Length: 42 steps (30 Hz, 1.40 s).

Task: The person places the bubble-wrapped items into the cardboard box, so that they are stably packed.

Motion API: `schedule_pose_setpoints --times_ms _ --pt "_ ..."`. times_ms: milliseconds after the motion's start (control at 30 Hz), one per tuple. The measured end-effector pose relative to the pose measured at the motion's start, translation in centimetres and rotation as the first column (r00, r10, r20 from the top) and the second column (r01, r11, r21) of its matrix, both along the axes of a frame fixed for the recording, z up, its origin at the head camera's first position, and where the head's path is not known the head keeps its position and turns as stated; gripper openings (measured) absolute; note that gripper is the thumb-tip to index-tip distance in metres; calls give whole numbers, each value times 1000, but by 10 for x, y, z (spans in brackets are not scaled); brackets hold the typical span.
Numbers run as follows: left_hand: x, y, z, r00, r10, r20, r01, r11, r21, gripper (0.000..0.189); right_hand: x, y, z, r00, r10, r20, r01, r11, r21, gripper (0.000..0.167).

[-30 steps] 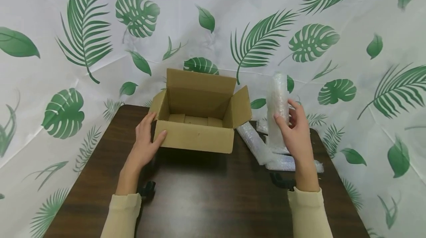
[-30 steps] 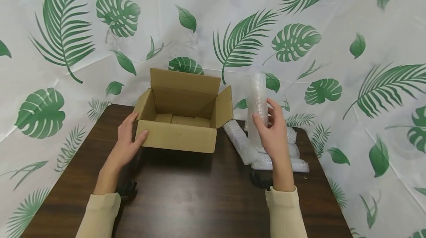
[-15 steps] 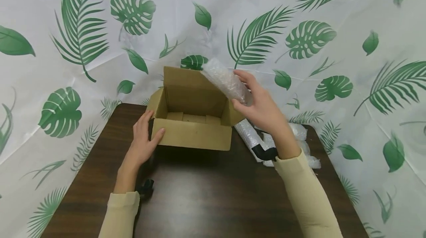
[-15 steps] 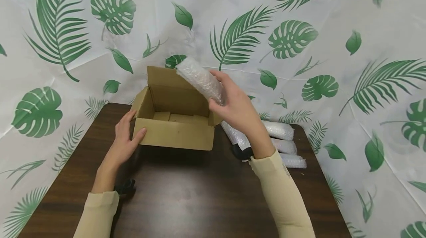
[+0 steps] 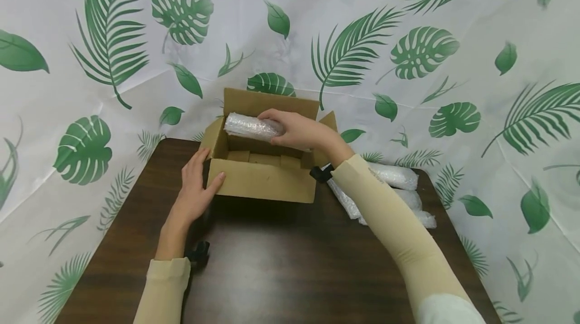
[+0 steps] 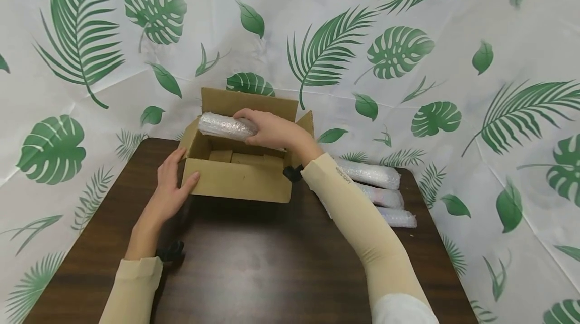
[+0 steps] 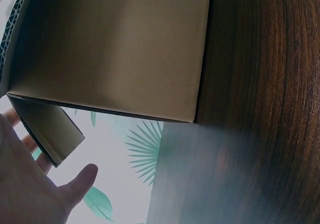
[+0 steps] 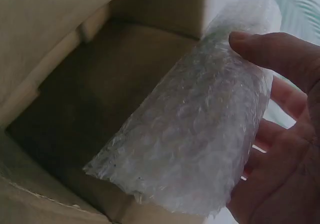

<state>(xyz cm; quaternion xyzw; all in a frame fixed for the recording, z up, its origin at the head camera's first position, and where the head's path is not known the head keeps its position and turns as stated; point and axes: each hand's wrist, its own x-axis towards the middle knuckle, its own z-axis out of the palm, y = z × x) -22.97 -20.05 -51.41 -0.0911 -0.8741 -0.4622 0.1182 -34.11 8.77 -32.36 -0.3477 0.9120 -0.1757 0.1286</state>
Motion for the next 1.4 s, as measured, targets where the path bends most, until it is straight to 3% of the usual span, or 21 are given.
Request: schedule_pose_setpoints --times_ms 233,367,600,833,1100,1267,1400 --pt "1 0 3 1000 -4 -19 4 1000 9 82 -28 -29 -31 999 -7 33 -1 970 244 61" --pt "0 0 2 1000 -4 -21 4 1000 5 82 -34 -38 -41 999 -11 52 -5 953 302 60" --pt "-2 -1 1 1000 6 -22 -6 1000 -11 83 -39 -42 -45 999 -23 33 15 969 246 61" --pt "-2 -1 0 1000 8 -18 -8 1000 -16 83 -29 -44 -47 999 -48 -23 53 950 307 70" --pt "-2 0 -1 1000 0 -13 0 1000 -14 83 -28 -45 -48 998 -41 -55 58 934 351 64" --pt "-2 1 -1 1000 -3 -18 3 1000 -8 83 -26 -34 -44 999 -26 -20 31 957 288 63" --pt "-2 0 0 1000 -1 -26 1 1000 -3 82 -20 -18 -28 997 -41 -64 53 978 201 65"
